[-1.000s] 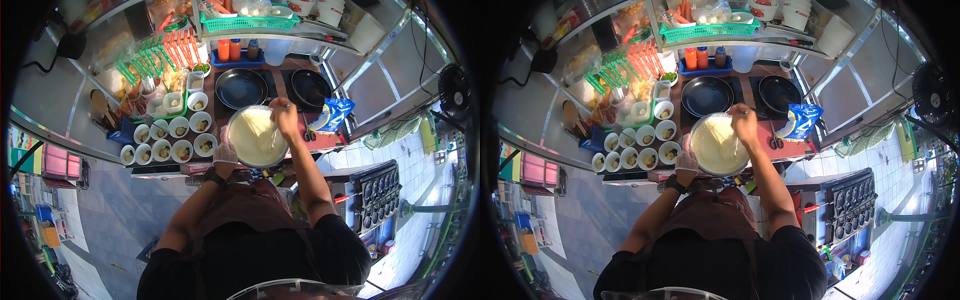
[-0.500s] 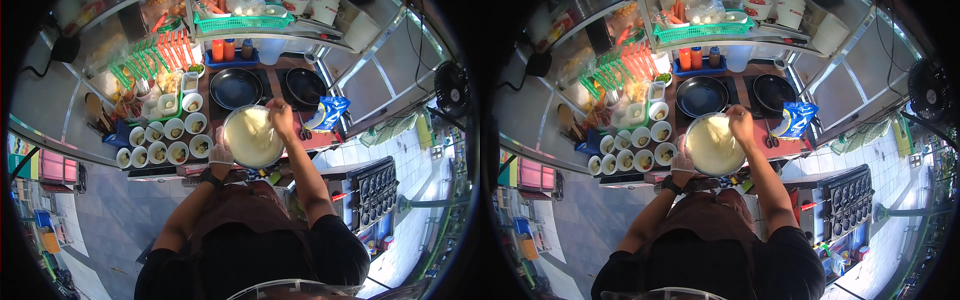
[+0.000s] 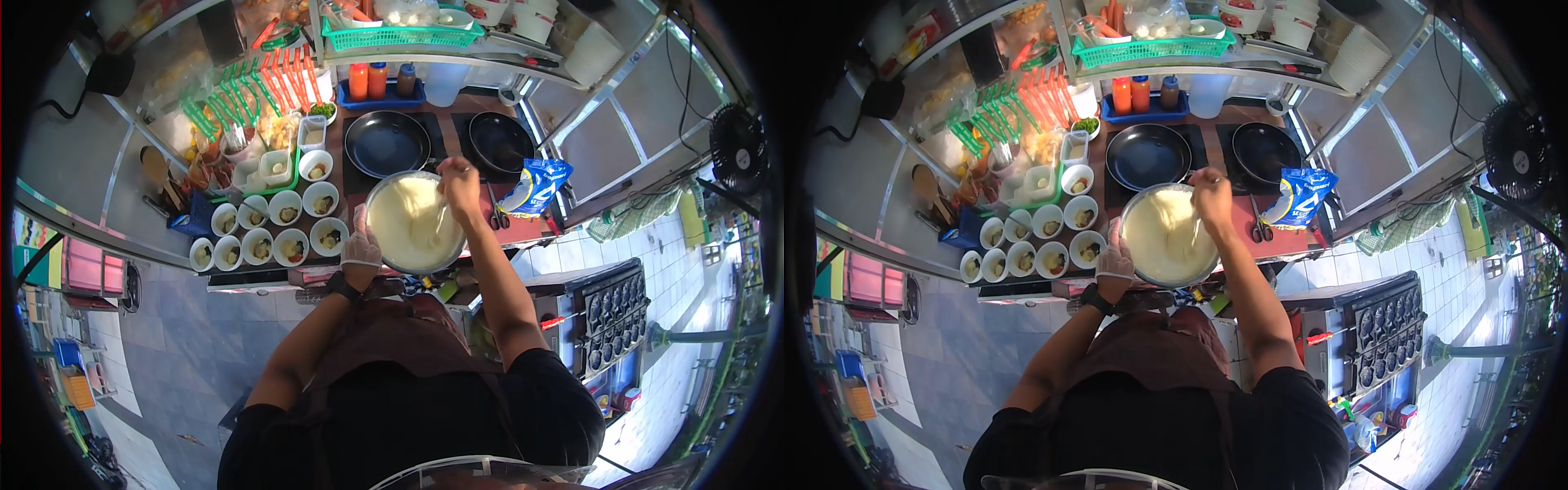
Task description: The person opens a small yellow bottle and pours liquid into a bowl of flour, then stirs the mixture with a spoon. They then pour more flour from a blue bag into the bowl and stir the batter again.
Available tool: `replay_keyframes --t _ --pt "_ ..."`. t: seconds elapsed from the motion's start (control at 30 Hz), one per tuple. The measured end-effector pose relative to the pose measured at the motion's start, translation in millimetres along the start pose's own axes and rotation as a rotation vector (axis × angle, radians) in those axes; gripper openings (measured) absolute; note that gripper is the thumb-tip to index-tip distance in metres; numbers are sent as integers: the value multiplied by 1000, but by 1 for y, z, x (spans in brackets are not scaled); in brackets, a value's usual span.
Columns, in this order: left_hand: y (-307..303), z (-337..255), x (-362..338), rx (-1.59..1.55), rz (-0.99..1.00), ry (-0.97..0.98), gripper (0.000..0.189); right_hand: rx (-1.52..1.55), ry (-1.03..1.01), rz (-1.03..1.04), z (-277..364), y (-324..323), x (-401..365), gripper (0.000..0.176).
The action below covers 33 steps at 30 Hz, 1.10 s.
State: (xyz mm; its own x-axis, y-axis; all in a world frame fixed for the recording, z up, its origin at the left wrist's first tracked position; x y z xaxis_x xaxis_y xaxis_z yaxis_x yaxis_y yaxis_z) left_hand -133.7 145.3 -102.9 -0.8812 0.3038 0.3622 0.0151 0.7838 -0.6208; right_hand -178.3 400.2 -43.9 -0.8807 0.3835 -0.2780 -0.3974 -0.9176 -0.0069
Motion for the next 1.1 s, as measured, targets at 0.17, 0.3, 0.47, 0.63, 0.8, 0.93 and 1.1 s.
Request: replay_keyframes --t 0.17,0.3,0.47,0.63,0.8,0.93,1.1 --pt "4 5 -1 6 -18 -23 53 120 288 351 -49 29 -6 16" --pt "2 2 -1 -30 53 -103 53 -38 -95 -63 1 5 -4 13" --pt "1 1 0 33 -72 73 54 32 185 393 -24 21 12 13" --pt "2 2 1 71 -70 74 53 -31 -194 -42 47 15 18 22" --pt "3 9 -3 104 -18 58 53 51 66 423 -1 83 -48 13" --pt "2 5 -4 -22 61 -54 51 -92 86 240 1 8 -9 15" --pt "1 3 1 -50 248 -212 52 128 91 210 -30 35 -15 18"
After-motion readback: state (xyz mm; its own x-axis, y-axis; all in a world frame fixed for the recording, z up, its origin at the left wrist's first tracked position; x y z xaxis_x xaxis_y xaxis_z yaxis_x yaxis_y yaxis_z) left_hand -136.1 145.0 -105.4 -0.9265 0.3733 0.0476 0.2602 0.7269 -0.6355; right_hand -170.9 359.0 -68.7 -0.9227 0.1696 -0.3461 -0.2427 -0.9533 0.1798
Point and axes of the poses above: each hand's wrist, its own x-axis towards the middle knuckle, its own y-axis out of the palm, z = x × y, the point moved 6 cm from there along x, towards the middle knuckle, and after that the axes turned 14 degrees about y, right-handed, at the moved point
